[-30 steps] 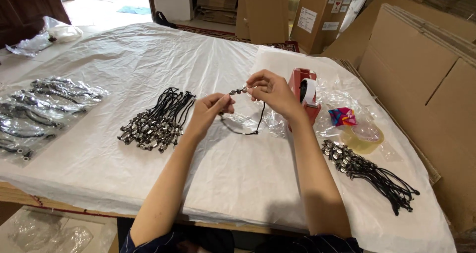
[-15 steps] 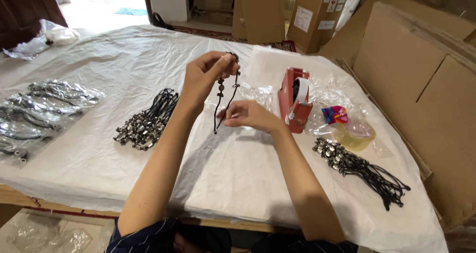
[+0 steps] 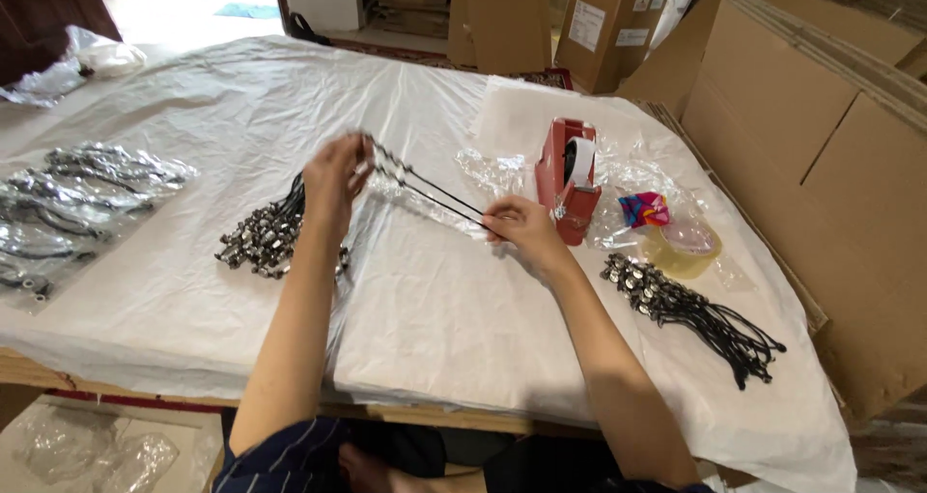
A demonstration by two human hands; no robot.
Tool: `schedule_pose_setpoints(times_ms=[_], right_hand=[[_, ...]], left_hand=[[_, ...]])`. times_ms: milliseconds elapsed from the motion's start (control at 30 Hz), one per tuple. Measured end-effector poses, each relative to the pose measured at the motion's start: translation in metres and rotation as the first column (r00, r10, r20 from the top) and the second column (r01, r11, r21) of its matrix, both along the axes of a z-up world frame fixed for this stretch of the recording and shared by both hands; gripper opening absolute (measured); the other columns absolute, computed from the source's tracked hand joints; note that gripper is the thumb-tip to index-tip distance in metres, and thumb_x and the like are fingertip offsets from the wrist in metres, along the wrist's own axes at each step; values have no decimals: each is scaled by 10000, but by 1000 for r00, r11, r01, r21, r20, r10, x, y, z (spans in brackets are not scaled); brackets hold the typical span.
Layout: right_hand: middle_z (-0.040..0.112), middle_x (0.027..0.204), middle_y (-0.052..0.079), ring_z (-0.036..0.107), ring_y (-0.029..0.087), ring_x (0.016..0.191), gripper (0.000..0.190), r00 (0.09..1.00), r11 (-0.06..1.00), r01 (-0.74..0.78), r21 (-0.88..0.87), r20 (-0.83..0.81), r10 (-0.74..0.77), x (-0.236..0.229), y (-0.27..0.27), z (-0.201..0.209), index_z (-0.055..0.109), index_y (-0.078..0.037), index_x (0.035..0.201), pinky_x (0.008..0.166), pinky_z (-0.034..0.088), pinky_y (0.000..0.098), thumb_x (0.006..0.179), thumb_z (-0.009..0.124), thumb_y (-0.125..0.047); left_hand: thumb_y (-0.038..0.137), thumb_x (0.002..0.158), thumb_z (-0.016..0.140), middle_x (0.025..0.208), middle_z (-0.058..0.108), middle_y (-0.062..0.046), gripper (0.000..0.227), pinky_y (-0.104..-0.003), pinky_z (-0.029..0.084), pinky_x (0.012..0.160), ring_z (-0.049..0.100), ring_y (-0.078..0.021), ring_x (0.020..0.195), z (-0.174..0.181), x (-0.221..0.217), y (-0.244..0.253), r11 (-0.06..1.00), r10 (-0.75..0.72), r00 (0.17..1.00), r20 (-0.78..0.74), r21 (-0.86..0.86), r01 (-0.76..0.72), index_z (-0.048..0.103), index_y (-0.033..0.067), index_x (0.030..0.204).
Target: The person picks up a necklace from a pile, stretches it out, and places it inside a clear plastic bag before sealing the bag with tape from a dispenser.
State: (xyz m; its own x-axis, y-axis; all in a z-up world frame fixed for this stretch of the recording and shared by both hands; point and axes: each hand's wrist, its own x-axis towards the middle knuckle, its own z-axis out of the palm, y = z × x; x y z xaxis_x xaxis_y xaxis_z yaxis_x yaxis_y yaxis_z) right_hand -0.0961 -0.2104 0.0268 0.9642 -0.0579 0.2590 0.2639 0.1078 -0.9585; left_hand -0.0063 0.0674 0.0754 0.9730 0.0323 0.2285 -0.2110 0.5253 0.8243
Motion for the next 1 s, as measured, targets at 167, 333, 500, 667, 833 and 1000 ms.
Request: schedule_pose_setpoints(times_ms=[167, 333, 500, 667, 833, 1000], right_hand=[[749, 905, 153, 751, 193, 718, 265, 971, 976, 205, -72, 138, -193, 19, -32, -5, 747, 29, 1064, 640, 663, 289, 821, 851, 4], [765, 851, 149, 740, 158, 686, 166, 922, 932, 352, -86, 204, -330, 27, -44, -22, 793, -21, 1002, 631, 647, 251, 843, 832, 10], [752, 804, 161, 744, 180, 640, 161, 926, 923, 353, -154, 200, -321, 30, -42, -29, 760, -19, 978, 584, 655, 263, 849, 854, -35], [741, 703, 49, 685, 92, 562, 82, 940, 803, 342, -487, 167, -298, -3, -14, -3, 768, -62, 947, 550, 589, 229, 874, 804, -59], [744, 669, 45, 710, 178, 604, 63, 975, 608, 217, -764, 138, -175, -35, 5, 30, 759, -104, 929, 691, 566, 336, 879, 794, -117], [736, 639, 42, 701, 192, 580, 64, 985, 530, -170, -831, -164, 59, -49, 11, 47, 717, -97, 833, 697, 533, 329, 887, 683, -87]], left_hand=[[213, 932, 796, 980, 752, -96, 247, -374, 635, 825, 757, -196, 879, -57, 41, 11, 977, 34, 999, -16, 210, -30, 694, 50, 1087], [223, 874, 831, 970, 776, -61, 228, -376, 642, 852, 775, -165, 861, -60, 25, 8, 985, -6, 995, -105, 172, 24, 731, 103, 1039], [224, 924, 781, 1096, 750, -80, 214, -438, 586, 1005, 739, -242, 1043, -75, 35, 2, 960, -170, 978, -121, -246, 136, 705, 102, 1083], [228, 962, 744, 1221, 737, -175, 158, -459, 625, 958, 737, -354, 1113, -76, 40, -12, 884, -183, 983, 24, -434, 175, 707, 93, 1035], [158, 913, 811, 1108, 772, -166, 187, -467, 648, 951, 767, -332, 1043, -96, 64, -10, 865, -78, 996, 42, -494, 89, 714, 103, 1063], [163, 941, 776, 1055, 786, -112, 296, -398, 662, 931, 784, -252, 989, -88, 52, -19, 899, -146, 988, 60, -408, 157, 717, 83, 1220]])
